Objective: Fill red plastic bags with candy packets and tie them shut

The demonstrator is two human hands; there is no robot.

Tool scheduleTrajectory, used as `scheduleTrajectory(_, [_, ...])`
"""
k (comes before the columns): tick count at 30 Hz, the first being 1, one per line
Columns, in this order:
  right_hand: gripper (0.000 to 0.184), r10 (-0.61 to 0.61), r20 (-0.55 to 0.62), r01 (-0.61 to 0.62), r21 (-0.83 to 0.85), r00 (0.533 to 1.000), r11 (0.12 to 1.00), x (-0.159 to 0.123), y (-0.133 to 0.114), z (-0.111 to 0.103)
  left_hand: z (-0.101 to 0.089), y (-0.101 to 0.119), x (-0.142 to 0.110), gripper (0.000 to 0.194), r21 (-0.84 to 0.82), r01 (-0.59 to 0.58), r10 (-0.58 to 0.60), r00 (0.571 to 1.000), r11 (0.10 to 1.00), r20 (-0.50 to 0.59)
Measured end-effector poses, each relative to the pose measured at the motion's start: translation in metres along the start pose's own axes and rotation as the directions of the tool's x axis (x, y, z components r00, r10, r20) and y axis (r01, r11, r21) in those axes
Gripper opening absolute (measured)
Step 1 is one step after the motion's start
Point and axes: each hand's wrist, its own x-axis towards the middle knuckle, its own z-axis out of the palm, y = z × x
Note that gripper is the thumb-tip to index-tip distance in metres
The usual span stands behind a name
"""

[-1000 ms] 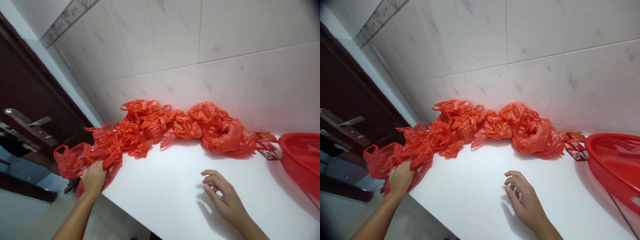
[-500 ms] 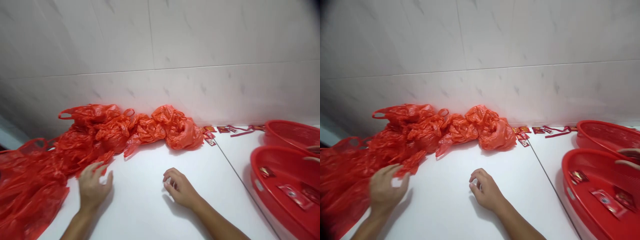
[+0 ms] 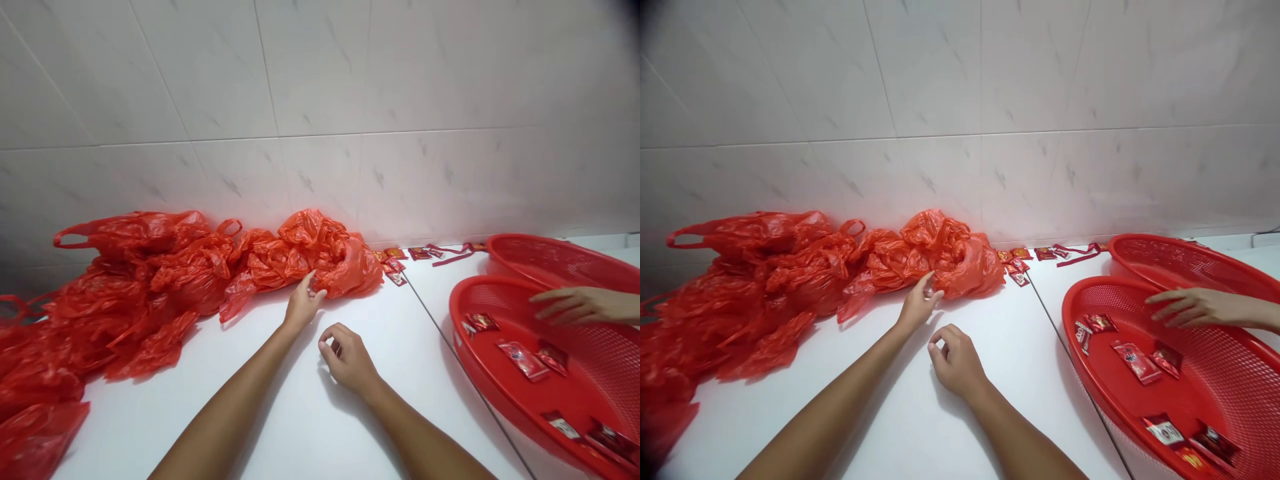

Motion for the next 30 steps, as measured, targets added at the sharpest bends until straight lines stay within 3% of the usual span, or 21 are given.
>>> scheduleTrajectory(3, [0.016,0.128,-0.118,-0.121,0.060,0.985,0.991,0.007,0.014,-0.009,0.010,0.021,0.001,0.031,-0.018,-0.034,0.034,0.999,0.999,0.016])
scheduleTrajectory(7, [0.048,0.298,-0.180,-0.262,0.197,0.937,0.945,0.012,0.034,-0.021,-0.004,0.031,-0.025,0.043,0.056,-0.099,0.099,0.995,0.994,0.004])
scheduleTrajectory(10, [0.045,0.324,-0.168,-0.295,0.179,0.931,0.939,0.011,0.042,-0.018,-0.039,0.003,-0.033,0.040,0.207,0.018,0.013,0.989,0.978,-0.150])
scheduleTrajectory(13, [0.041,0.283,-0.130,-0.268,0.122,0.950,0.956,0.008,0.043,-0.007,-0.088,-0.042,-0.028,0.047,0.317,0.241,-0.125,0.931,0.917,-0.344])
scheduleTrajectory(17, [0.052,0.253,-0.079,-0.250,0.054,0.964,0.967,0.006,0.044,0.005,-0.145,-0.082,-0.014,0.021,0.349,0.339,-0.204,0.906,0.873,-0.371])
scheduleTrajectory(20, [0.055,0.257,-0.073,-0.256,0.025,0.964,0.966,0.007,0.048,0.005,-0.169,-0.086,-0.005,0.028,0.349,0.325,-0.169,0.896,0.879,-0.410])
scheduleTrajectory(23, [0.056,0.250,-0.079,-0.249,0.022,0.965,0.968,0.007,0.052,0.003,-0.168,-0.082,-0.003,0.034,0.358,0.268,-0.122,0.917,0.895,-0.379])
scheduleTrajectory(26, [0.059,0.234,-0.081,-0.233,0.012,0.969,0.972,0.004,0.053,0.004,-0.147,-0.082,-0.015,0.027,0.363,0.191,-0.109,0.966,0.912,-0.236])
scheduleTrajectory(30, [0.057,0.167,-0.051,-0.168,-0.019,0.985,0.986,0.001,0.046,0.015,-0.117,-0.085,-0.037,0.034,0.360,0.150,-0.111,0.986,0.921,-0.125])
